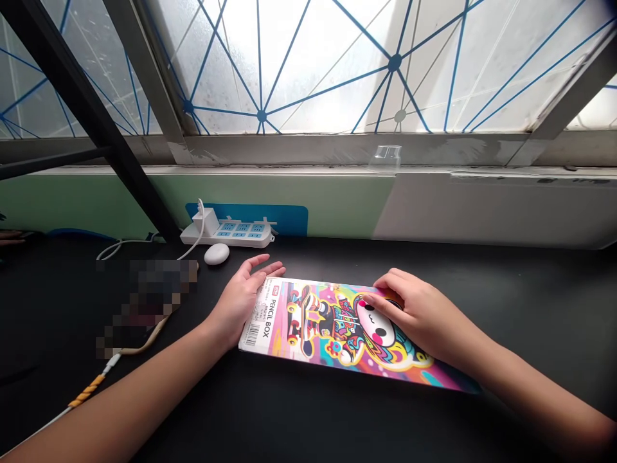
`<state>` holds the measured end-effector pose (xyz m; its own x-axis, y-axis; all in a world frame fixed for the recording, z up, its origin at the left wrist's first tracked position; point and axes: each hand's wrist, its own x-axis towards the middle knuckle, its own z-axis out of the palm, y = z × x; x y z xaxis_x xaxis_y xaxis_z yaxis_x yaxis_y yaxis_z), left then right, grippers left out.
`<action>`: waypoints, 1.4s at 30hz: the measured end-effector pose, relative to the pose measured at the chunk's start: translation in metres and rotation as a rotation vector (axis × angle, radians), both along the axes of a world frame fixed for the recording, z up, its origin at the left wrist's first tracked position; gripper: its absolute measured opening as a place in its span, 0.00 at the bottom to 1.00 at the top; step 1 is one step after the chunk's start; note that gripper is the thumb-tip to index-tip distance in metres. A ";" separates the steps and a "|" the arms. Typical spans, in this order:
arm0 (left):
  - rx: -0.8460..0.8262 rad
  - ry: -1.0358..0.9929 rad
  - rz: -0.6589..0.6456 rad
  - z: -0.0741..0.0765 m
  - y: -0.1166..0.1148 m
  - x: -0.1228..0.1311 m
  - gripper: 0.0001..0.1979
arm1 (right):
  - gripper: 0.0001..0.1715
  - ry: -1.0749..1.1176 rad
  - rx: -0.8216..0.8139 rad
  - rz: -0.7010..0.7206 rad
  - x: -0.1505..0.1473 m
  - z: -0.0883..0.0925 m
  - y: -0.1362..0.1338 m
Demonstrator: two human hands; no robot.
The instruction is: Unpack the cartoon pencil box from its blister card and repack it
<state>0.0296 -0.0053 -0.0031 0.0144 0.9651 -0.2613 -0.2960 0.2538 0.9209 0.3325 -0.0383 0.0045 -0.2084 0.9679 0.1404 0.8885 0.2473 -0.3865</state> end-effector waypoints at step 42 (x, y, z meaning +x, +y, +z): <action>0.784 1.141 -0.628 0.007 -0.004 -0.027 0.42 | 0.03 -0.514 0.630 0.401 -0.037 0.004 -0.045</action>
